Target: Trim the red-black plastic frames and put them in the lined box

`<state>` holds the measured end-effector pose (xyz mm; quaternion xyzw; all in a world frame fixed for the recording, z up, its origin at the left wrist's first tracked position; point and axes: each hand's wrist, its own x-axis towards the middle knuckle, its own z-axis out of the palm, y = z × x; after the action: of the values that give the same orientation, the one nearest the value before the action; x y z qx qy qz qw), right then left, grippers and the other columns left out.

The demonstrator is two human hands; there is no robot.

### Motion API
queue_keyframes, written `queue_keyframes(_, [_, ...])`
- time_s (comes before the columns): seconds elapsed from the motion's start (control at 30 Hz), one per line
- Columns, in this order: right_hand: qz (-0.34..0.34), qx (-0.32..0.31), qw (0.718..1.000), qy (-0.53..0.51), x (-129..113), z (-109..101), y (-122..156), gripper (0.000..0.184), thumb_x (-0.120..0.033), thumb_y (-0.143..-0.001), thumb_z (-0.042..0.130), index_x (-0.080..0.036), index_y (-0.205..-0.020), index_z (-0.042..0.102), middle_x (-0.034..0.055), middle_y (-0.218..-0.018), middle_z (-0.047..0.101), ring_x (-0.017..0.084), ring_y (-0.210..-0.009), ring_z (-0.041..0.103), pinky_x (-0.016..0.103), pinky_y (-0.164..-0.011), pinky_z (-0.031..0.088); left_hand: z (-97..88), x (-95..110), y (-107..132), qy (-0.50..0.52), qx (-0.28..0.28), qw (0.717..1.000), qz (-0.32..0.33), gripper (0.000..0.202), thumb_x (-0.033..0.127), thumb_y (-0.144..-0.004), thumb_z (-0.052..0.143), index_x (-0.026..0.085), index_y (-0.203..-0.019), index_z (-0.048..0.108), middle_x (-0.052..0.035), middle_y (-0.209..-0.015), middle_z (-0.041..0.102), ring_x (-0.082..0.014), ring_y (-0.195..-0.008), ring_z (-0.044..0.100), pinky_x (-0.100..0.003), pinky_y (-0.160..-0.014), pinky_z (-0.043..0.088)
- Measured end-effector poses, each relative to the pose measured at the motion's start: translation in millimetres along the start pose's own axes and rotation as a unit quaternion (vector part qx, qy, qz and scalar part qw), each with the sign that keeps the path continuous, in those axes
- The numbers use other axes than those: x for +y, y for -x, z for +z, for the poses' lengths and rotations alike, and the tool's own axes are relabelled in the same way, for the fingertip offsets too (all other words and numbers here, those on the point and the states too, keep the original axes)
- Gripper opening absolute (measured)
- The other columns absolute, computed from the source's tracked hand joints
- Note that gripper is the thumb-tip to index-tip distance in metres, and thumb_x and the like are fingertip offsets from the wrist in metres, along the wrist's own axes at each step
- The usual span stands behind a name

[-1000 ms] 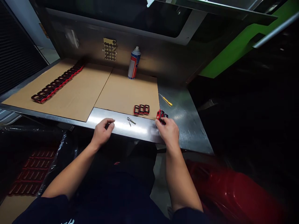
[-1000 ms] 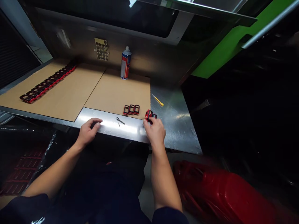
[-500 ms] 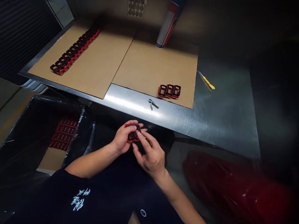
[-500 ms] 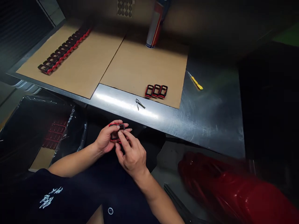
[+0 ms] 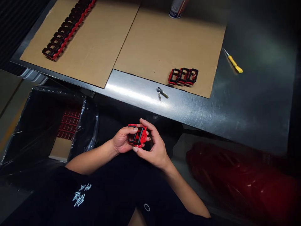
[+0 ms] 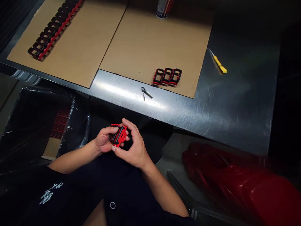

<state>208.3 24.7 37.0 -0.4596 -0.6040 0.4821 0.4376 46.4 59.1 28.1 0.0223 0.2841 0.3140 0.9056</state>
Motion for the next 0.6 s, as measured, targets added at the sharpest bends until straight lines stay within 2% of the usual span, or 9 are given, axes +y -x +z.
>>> queue_keyframes(0.2, [0.032,-0.003,0.999,-0.006,-4.1,0.0,1.0,0.075,-0.021,-0.075,0.077,-0.027,-0.144,0.05,0.012,-0.154,0.052,0.031,-0.142,0.053,0.054,-0.119,0.045,-2.5,-3.8,-2.4,-0.02,0.017,0.999,0.022,0.042,0.029,-0.071,0.086,0.012,-0.106,0.071,-0.0093,-0.093,0.079,-0.0225,-0.074,0.076,-0.031,-0.063,0.064])
queue_keyframes(0.3, [0.061,0.001,0.998,0.015,-9.5,-3.5,1.8,0.075,-0.018,-0.074,0.074,-0.027,-0.145,0.05,0.0108,-0.148,0.058,0.031,-0.138,0.056,0.053,-0.118,0.046,-5.5,-5.4,-2.4,-0.068,0.065,0.995,0.045,0.043,0.031,-0.068,0.09,0.014,-0.103,0.072,-0.0042,-0.086,0.077,-0.0175,-0.07,0.074,-0.027,-0.064,0.062])
queue_keyframes(0.37, [0.069,0.0,0.997,0.021,-11.4,-6.0,3.4,0.076,-0.017,-0.074,0.074,-0.028,-0.145,0.05,0.0098,-0.145,0.06,0.03,-0.137,0.057,0.053,-0.118,0.046,-8.1,-4.4,-0.4,-0.11,0.098,0.986,0.078,0.039,0.033,-0.07,0.09,0.015,-0.099,0.071,-0.0017,-0.083,0.075,-0.0125,-0.065,0.07,-0.022,-0.061,0.058])
queue_keyframes(0.5, [0.045,-0.024,0.998,0.026,-9.9,-8.7,7.4,0.08,-0.014,-0.074,0.074,-0.032,-0.148,0.049,0.0071,-0.147,0.059,0.031,-0.142,0.053,0.054,-0.121,0.042,-10.6,1.8,8.1,-0.161,0.129,0.974,0.096,0.048,0.06,-0.076,0.079,0.014,-0.082,0.069,-0.0017,-0.066,0.069,-0.012,-0.051,0.063,-0.023,-0.053,0.054])
queue_keyframes(0.53, [0.04,-0.031,0.998,0.026,-8.9,-8.7,8.1,0.081,-0.014,-0.074,0.074,-0.033,-0.149,0.049,0.0063,-0.148,0.059,0.03,-0.143,0.051,0.054,-0.121,0.041,-9.9,3.7,10.5,-0.168,0.137,0.972,0.09,0.049,0.062,-0.076,0.077,0.013,-0.078,0.068,-0.0015,-0.061,0.067,-0.0122,-0.05,0.062,-0.023,-0.052,0.053])
queue_keyframes(0.6, [0.039,-0.041,0.998,0.017,-7.0,-8.3,9.1,0.082,-0.012,-0.075,0.073,-0.034,-0.15,0.048,0.0052,-0.15,0.058,0.03,-0.146,0.049,0.054,-0.123,0.039,-7.1,6.8,15.3,-0.18,0.152,0.969,0.081,0.044,0.054,-0.076,0.079,0.013,-0.076,0.067,-0.0016,-0.058,0.065,-0.012,-0.051,0.062,-0.022,-0.053,0.053])
